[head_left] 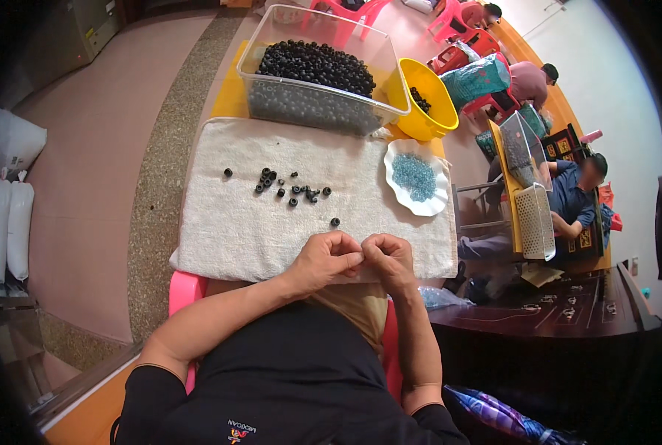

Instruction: Inspecting and sorting small black beads on a towel-covered surface.

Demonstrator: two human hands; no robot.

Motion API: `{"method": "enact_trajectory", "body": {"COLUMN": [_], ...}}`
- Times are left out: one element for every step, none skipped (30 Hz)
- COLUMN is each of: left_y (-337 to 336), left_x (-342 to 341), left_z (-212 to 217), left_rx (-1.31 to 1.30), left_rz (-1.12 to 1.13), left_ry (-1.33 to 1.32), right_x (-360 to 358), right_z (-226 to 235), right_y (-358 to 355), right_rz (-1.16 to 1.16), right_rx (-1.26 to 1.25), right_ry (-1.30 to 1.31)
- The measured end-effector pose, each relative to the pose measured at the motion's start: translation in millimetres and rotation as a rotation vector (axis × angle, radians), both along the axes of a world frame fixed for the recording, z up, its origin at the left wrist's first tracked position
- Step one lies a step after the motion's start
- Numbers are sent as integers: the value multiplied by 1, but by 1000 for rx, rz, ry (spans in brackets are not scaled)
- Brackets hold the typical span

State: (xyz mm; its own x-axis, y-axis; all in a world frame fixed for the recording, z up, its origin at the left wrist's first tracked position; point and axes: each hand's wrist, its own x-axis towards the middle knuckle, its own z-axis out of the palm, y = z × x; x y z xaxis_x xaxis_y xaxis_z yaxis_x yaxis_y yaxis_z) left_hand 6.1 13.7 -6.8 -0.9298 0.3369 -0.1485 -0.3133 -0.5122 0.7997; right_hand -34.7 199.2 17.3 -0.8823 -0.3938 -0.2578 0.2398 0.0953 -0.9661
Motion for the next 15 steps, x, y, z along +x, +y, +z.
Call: {"method": "enact_trajectory", "body": {"left_y": [0,0,0,0,0,0,0,0,0,0,0,1,1,1,1], "left_x": [0,0,0,0,0,0,0,0,0,0,0,0,0,0,1], "left_z": [0,1,1,1,0,-1,-2,-3,-4,-4,-4,-3,-3,-3,-3], "left_rx": [-4,-2,-1,1,1,-9,-18,-18,-10,-1,-1,11,23,22,35], "left_rz": [0,-2,-1,-1,0,4,9,9,12,16,16,32,49,49,64], "left_ry": [0,0,-5,-10,-11,4,19,19,12,6,6,-4,-15,-14,-22], "right_x": [0,0,1,1,1,1,2,2,2,1,1,2,3,5,6], "right_z": [-2,-3,-3,-4,-3,-2,1,3,1,-2,-2,-1,0,3,3], "right_y": [-1,0,0,1,0,0,-1,-1,1,5,5,5,4,2,2], "right_rz": [-7,-16,-18,-18,-17,-16,20,55,55,98,140,140,158,175,175], "right_rx": [2,5,6,11,13,13,36,58,57,136,214,214,219,224,223], "right_ry": [15,31,31,37,43,43,93,143,143,247,350,350,422,495,496]}}
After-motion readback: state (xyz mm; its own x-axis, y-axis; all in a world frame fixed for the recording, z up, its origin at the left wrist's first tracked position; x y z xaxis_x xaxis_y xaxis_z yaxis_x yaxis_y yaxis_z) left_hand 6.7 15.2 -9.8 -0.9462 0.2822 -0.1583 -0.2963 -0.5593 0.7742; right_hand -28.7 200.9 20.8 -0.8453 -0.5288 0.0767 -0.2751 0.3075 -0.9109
